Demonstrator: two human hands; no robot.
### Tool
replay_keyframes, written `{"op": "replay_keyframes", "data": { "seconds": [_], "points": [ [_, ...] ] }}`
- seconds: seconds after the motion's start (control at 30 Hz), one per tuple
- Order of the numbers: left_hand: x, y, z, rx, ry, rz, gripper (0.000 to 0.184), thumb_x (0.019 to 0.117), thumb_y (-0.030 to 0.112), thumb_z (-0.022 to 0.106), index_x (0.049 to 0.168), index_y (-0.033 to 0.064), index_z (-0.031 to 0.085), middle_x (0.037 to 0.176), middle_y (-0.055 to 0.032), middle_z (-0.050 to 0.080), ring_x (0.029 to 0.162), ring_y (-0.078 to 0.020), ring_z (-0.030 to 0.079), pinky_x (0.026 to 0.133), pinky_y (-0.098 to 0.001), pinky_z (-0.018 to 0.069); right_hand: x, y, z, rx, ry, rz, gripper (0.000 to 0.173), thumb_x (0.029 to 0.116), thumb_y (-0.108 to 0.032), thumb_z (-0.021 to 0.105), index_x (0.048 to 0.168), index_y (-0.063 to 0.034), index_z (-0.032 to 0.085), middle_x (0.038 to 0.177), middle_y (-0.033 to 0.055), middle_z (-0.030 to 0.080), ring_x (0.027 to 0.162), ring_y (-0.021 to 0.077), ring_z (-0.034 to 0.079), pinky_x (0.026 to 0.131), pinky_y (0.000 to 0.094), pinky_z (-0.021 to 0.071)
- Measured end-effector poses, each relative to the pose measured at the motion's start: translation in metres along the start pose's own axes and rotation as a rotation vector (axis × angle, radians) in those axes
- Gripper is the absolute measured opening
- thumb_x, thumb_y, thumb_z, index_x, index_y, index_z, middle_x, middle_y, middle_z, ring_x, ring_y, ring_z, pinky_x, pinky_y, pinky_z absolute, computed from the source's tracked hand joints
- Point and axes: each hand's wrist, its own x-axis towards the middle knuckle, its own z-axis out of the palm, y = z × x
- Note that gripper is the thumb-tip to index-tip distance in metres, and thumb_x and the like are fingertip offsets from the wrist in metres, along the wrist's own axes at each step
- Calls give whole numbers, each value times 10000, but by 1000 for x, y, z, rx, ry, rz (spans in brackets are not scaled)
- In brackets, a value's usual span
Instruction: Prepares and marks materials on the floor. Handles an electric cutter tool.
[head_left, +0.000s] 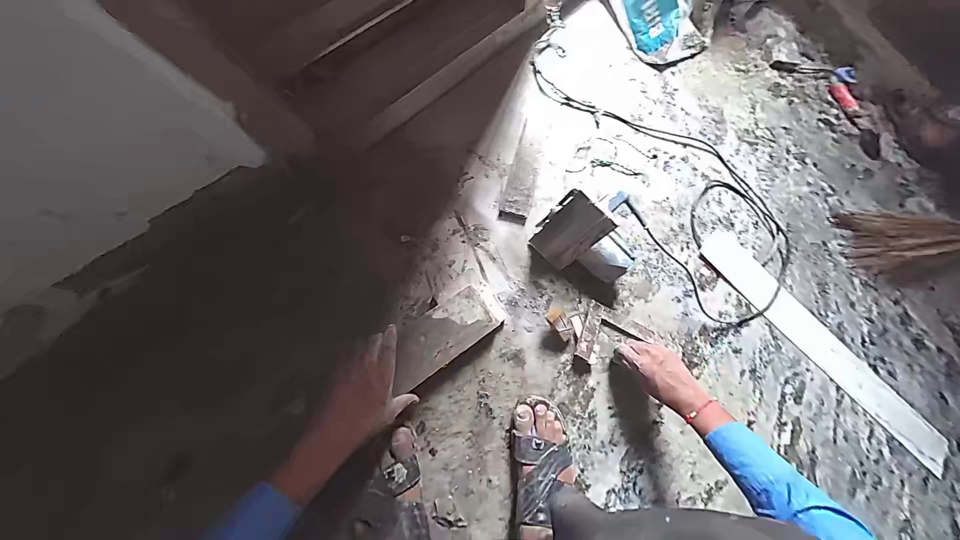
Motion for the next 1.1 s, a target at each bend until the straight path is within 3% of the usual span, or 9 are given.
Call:
{"op": "replay_keyframes", "data": {
  "seconds": [0.17, 0.27, 0.33, 0.4, 0.5, 0.6, 0.8, 0.97, 1.1],
  "points": [
    [8, 1, -15, -43, -162, -106, 1133, 687, 617, 836, 1523, -7, 394, 1463, -251, 486, 1354, -401, 499, 1063, -527, 471, 17, -11, -29, 20, -278, 97, 368, 1033, -410, 547, 1307, -192, 662, 1011, 180, 750, 920, 408, 733, 793, 623, 567],
    [7, 3, -13, -82, -172, -117, 1113, 695, 581, 842, 1525, -7, 390, 1468, -258, 471, 1359, -403, 489, 1056, -521, 478, 38, -9, -80, 64, 491, 125, 424, 1012, -321, 489, 827, 6, 685, 663, 186, 647, 615, 379, 679, 541, 578, 531],
    [6, 2, -13, -83, -163, -110, 1098, 688, 573, 845, 1515, -1, 407, 1443, -252, 487, 1331, -400, 510, 1032, -517, 495, 87, -3, -142, 200, 703, 363, 551, 1082, -357, 324, 975, 75, 648, 804, 253, 651, 768, 426, 670, 680, 622, 505],
    [7, -3, -9, -60, -86, -86, 1092, 650, 589, 842, 1486, 1, 456, 1390, -242, 533, 1274, -391, 558, 991, -509, 523, 147, 23, -184, 415, 577, 530, 716, 1073, -567, 269, 1167, 41, 635, 1022, 299, 664, 976, 459, 656, 850, 684, 487],
    [7, -5, 0, -163, -98, -121, 1103, 650, 517, 874, 1509, -3, 418, 1431, -275, 488, 1326, -413, 506, 1072, -527, 461, 219, 65, -192, 863, 249, 663, 777, 902, -766, 521, 1243, -78, 639, 1041, 172, 672, 893, 305, 654, 762, 555, 547],
    [8, -4, -11, -183, -153, -142, 1089, 686, 478, 874, 1533, 4, 380, 1450, -272, 465, 1336, -420, 492, 1075, -542, 456, 231, 58, -199, 1064, 232, 704, 319, 946, -423, 618, 1037, -118, 641, 778, 1, 578, 623, 105, 533, 569, 317, 474],
    [0, -11, -7, -236, -139, -131, 1054, 709, 449, 873, 1550, 45, 382, 1474, -237, 472, 1346, -387, 493, 1096, -519, 437, 133, -7, -193, 1401, 405, 514, 200, 1002, -90, 447, 1125, -29, 592, 886, 41, 681, 736, 134, 678, 668, 338, 608],
    [5, -16, 9, -242, -56, -100, 1105, 643, 480, 913, 1535, 58, 417, 1415, -213, 514, 1301, -368, 525, 1058, -508, 474, 99, -49, -186, 1921, 143, 508, 376, 1006, -318, 315, 991, -101, 622, 748, 43, 662, 562, 96, 632, 482, 257, 553],
    [-4, -1, -21, -254, -166, -133, 1106, 734, 397, 898, 1596, 50, 298, 1400, -211, 491, 1270, -364, 523, 1029, -486, 471, 116, -101, -190, 1587, -24, 375, 450, 1067, -355, 263, 1049, -133, 653, 638, -21, 562, 522, 106, 548, 549, 342, 555]
  ]
}}
